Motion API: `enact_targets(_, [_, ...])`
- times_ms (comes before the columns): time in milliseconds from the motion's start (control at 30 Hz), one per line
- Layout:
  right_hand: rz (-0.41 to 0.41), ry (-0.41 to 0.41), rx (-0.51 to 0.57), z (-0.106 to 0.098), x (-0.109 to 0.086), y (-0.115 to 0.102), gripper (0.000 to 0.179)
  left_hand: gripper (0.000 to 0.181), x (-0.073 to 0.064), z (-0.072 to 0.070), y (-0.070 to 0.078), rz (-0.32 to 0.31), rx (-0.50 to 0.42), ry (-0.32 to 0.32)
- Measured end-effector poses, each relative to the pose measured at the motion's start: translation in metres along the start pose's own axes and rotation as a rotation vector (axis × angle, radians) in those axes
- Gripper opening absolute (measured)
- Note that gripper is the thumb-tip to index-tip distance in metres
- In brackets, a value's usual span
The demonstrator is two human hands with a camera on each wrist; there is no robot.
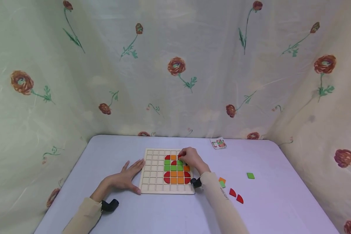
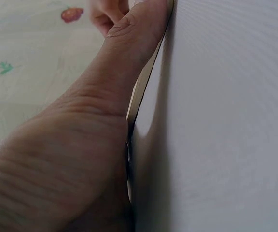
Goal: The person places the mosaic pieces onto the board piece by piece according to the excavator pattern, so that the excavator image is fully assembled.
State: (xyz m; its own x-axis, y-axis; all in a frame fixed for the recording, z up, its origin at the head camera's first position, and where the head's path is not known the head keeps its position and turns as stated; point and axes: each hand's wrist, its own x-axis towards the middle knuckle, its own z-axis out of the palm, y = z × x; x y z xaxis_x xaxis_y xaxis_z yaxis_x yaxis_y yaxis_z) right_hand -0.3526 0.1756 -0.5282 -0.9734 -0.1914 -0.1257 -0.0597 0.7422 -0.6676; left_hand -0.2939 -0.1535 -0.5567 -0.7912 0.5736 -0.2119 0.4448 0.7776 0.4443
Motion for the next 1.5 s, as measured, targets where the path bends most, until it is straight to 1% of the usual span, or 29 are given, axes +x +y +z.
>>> enact_targets(267, [0.021,0.013,0.009,0.003,0.001,-0.001,0.011,0.132,-0.001,-0.001,0.003,0.014,0.008,-0.01])
enact_targets(400, [0.018,0.018,0.023,0.003,0.0,-0.001,0.013,0.131,-0.001,-0.001,0.004,0.014,0.009,-0.005])
enact_targets(500, [0.005,0.047,0.023,0.002,-0.004,0.001,0.017,0.13,-0.001,-0.001,0.004,0.019,-0.002,0.001])
enact_targets(567, [-0.005,0.07,0.019,-0.001,-0.01,0.003,0.019,0.13,-0.001,0.0,0.004,0.019,-0.001,0.003])
enact_targets(700, [-0.022,0.108,0.014,-0.009,-0.032,0.012,0.02,0.13,0.0,-0.001,0.005,0.015,0.006,0.006])
enact_targets(867, [-0.004,0.12,0.007,-0.028,-0.072,0.029,0.022,0.131,0.0,-0.001,0.003,0.013,0.017,0.01])
enact_targets(1033, [0.026,0.117,-0.03,-0.048,-0.106,0.05,0.025,0.131,-0.003,-0.003,0.003,0.008,0.016,0.005])
enact_targets(1233, [0.041,0.095,-0.076,-0.064,-0.138,0.078,0.028,0.132,-0.003,-0.004,0.005,-0.004,-0.02,0.003])
enact_targets(1300, [0.043,0.096,-0.082,-0.067,-0.147,0.087,0.029,0.133,-0.002,-0.003,0.005,-0.013,-0.014,0.002])
enact_targets(1500, [0.142,0.095,-0.13,-0.074,-0.175,0.11,0.034,0.134,-0.001,-0.001,0.004,-0.022,-0.015,-0.001])
